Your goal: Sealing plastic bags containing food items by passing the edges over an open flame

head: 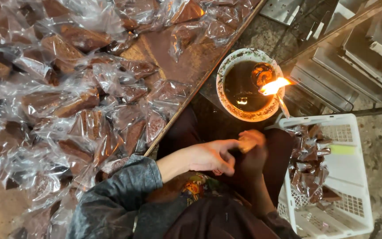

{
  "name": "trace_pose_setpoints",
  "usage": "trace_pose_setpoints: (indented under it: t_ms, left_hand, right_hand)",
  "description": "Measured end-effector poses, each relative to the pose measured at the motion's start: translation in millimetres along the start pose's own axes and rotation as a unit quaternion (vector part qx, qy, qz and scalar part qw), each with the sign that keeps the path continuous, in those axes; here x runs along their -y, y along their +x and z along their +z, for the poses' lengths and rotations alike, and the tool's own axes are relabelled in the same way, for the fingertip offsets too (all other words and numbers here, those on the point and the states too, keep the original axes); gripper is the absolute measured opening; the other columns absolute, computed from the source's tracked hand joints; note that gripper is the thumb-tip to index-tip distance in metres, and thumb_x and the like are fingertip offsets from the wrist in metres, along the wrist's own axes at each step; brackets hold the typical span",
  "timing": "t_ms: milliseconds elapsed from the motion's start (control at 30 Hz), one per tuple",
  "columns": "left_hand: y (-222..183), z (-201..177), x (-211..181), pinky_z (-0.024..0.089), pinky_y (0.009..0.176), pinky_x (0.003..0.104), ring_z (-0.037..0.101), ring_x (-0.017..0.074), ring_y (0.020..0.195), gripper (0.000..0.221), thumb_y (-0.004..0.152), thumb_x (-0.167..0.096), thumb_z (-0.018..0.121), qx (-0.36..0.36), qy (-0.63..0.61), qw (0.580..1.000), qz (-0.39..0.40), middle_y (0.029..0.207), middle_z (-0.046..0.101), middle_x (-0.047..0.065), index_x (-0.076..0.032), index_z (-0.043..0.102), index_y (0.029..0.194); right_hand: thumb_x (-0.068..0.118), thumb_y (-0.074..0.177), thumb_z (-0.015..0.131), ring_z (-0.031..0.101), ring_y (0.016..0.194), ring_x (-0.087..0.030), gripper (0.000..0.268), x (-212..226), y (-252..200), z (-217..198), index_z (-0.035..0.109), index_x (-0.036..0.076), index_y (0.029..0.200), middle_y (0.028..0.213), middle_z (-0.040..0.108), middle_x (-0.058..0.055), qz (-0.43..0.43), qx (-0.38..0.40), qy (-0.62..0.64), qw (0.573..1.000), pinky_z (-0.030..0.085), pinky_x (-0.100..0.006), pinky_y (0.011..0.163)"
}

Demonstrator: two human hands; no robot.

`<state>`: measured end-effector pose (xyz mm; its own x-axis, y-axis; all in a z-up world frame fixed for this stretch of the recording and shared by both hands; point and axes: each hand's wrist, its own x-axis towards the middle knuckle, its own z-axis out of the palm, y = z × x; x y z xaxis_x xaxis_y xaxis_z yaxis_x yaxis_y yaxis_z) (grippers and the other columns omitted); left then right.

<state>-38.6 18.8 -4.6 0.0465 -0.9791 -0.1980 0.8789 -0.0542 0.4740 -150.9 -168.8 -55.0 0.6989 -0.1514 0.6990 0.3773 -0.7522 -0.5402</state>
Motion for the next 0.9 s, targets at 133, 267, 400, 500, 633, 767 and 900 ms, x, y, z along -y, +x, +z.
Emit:
trace_pose_setpoints:
  t_ms: [133,267,400,500,633,767,900]
  left_hand:
    - [-9.4,16.0,-15.7,0.044,0.059,0.015,0.062,0.005,0.065,0.058,0.079,-0.009,0.084,0.116,0.132,0.984,-0.02,0.072,0.065,0.001,-0.008,0.061,0.132]
    - [5.5,2.7,5.6,0.044,0.054,0.02,0.061,0.0101,0.068,0.044,0.084,-0.028,0.084,0.033,0.294,0.954,-0.048,0.074,0.071,0.006,-0.009,0.069,0.121]
    - [13.2,-8.9,18.4,0.048,0.053,0.021,0.064,0.0097,0.067,0.039,0.086,-0.032,0.084,-0.006,0.299,0.953,-0.055,0.075,0.073,0.004,-0.015,0.071,0.119]
    - [12.6,-6.7,16.4,0.047,0.044,0.022,0.053,0.0097,0.049,0.04,0.085,-0.025,0.085,-0.057,0.264,0.96,-0.078,0.073,0.07,0.011,-0.009,0.07,0.118]
    - [16.7,-9.4,22.2,0.047,0.047,0.021,0.065,0.0142,0.068,0.038,0.086,-0.029,0.083,-0.057,0.276,0.956,-0.077,0.08,0.074,0.011,-0.009,0.071,0.116]
    - [30.4,-28.2,53.0,0.051,0.052,0.021,0.071,0.014,0.075,0.038,0.088,-0.031,0.08,-0.058,0.263,0.958,-0.095,0.084,0.076,0.009,-0.01,0.069,0.118]
    - [16.5,-0.4,30.4,0.059,0.072,0.034,0.073,0.0259,0.092,0.045,0.091,-0.041,0.075,-0.108,0.108,0.981,-0.12,0.101,0.075,0.017,-0.006,0.066,0.119]
  right_hand:
    - [0.016,0.105,0.054,0.073,0.078,-0.033,0.019,-44.9,12.6,-27.6,0.059,0.001,0.115,0.09,0.07,-0.027,0.517,-0.187,0.302,0.779,0.06,-0.042,0.084]
    - [0.008,0.098,0.068,0.076,0.073,-0.031,0.015,-55.7,42.2,-41.9,0.06,0.004,0.111,0.083,0.07,-0.02,0.56,-0.217,0.289,0.746,0.064,-0.043,0.078]
    - [0.006,0.098,0.067,0.078,0.075,-0.03,0.046,-105.4,37.4,-37.0,0.049,0.006,0.14,0.086,0.065,-0.015,0.559,-0.208,0.254,0.762,0.067,-0.046,0.075]
    - [-0.001,0.094,0.068,0.078,0.07,-0.039,0.05,-126.8,35.6,-26.3,0.05,0.014,0.138,0.08,0.066,-0.021,0.553,-0.251,0.262,0.75,0.068,-0.05,0.069]
    - [-0.001,0.094,0.07,0.079,0.068,-0.036,0.06,-142.5,31.9,-20.5,0.04,0.012,0.145,0.078,0.067,-0.023,0.56,-0.269,0.237,0.747,0.07,-0.047,0.07]
    - [0.006,0.091,0.08,0.078,0.069,-0.03,0.062,-99.2,53.0,-13.8,0.045,0.01,0.142,0.089,0.066,-0.017,0.555,-0.268,0.219,0.756,0.069,-0.04,0.069]
    - [0.014,0.094,0.077,0.072,0.102,-0.032,0.067,12.2,84.5,-10.3,0.04,0.001,0.148,0.096,0.062,-0.015,0.478,-0.177,0.261,0.82,0.056,-0.05,0.106]
